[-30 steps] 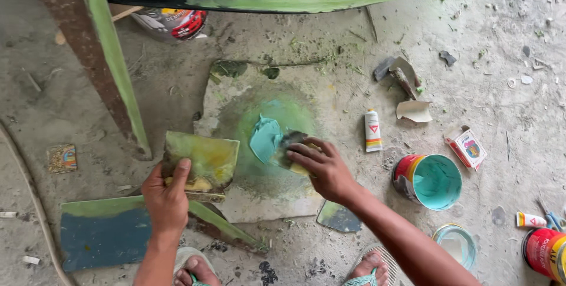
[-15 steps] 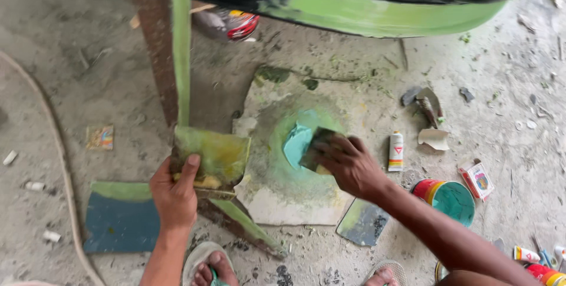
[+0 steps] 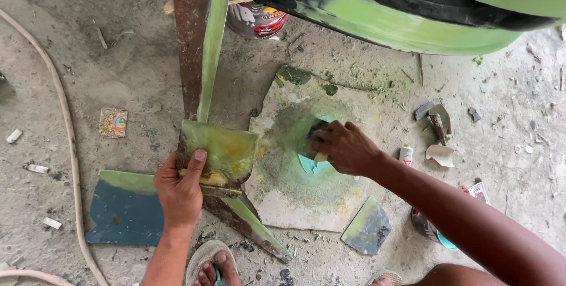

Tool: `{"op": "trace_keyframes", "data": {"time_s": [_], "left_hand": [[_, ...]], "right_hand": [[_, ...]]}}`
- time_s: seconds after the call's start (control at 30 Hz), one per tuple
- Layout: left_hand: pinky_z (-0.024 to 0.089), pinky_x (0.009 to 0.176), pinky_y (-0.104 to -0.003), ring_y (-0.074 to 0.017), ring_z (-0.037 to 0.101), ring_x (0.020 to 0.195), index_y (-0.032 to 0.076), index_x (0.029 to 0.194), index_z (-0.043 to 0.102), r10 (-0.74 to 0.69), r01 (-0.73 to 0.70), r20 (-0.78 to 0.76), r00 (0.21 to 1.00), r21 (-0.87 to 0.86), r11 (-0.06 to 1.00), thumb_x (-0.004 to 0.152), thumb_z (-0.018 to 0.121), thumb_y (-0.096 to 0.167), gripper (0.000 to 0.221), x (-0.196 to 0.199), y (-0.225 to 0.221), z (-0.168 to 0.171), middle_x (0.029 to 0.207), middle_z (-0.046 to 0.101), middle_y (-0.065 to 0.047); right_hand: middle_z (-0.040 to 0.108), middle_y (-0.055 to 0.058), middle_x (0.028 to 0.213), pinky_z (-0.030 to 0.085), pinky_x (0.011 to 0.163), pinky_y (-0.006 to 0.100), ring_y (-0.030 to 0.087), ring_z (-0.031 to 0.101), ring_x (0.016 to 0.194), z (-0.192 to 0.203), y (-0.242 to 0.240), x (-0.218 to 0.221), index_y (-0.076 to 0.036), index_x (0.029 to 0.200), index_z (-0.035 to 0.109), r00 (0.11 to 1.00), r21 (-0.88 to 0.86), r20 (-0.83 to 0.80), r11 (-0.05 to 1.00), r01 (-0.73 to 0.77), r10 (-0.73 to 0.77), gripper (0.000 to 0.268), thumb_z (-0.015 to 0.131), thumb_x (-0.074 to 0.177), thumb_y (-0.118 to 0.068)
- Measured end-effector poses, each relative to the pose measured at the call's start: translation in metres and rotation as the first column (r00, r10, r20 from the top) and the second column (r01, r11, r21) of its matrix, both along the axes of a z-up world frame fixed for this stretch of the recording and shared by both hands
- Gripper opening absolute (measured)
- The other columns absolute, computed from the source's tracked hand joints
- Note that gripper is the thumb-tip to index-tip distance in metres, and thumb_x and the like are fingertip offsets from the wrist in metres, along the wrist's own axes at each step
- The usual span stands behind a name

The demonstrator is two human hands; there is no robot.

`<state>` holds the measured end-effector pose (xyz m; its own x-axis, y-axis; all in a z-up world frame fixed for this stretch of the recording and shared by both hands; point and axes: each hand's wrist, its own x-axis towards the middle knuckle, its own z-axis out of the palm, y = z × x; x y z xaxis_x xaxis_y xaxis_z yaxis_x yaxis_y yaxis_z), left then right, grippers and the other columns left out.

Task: The person mixes blue and yellow paint on a flat surface using a putty knife to create a green body filler. They then apply the mixed filler to the front bumper of a car and smooth it out using a sanding block.

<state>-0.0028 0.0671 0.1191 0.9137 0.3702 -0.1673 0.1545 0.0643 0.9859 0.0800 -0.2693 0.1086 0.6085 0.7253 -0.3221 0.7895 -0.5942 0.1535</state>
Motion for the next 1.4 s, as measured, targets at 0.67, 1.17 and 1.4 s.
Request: {"op": "trace_keyframes", "data": {"time_s": [0.67,1.17,1.4], "left_hand": [[0.058,0.072,-0.044,-0.019,0.065,0.082,0.002,0.105,0.068,0.005,-0.008,-0.024,1.0,-0.132,0.991,0.098,0.063,0.023,0.023,0.013,-0.01,0.0,0.087,0.066,-0.016],[0.056,0.07,-0.043,-0.016,0.063,0.074,0.006,0.091,0.068,-0.082,0.08,-0.017,0.997,-0.104,0.991,0.099,0.064,0.025,0.021,0.003,-0.02,-0.019,0.075,0.065,-0.011],[0.061,0.101,-0.054,-0.0284,0.063,0.115,0.015,0.12,0.061,-0.045,0.037,-0.063,0.997,-0.109,0.993,0.087,0.063,0.038,0.041,-0.001,-0.016,-0.022,0.113,0.064,-0.002]], "right_hand": [[0.068,0.02,0.068,0.057,0.068,0.054,0.037,0.071,0.068,-0.042,0.02,-0.045,-0.002,0.094,0.064,-0.135,-0.096,-0.725,-0.095,0.991,-0.675,0.028,0.06,0.081,-0.026],[0.053,0.034,0.092,0.052,0.059,0.052,0.031,0.059,0.058,0.021,0.026,-0.036,0.02,0.123,0.04,-0.172,-0.065,-0.976,-0.573,0.817,-0.136,0.042,0.056,0.09,-0.002],[0.044,-0.002,0.152,0.038,0.112,0.057,0.032,0.04,0.138,0.01,0.032,-0.079,-0.032,0.133,0.055,0.727,0.198,-0.226,0.7,0.686,-0.648,0.076,0.04,0.079,0.02]]}}
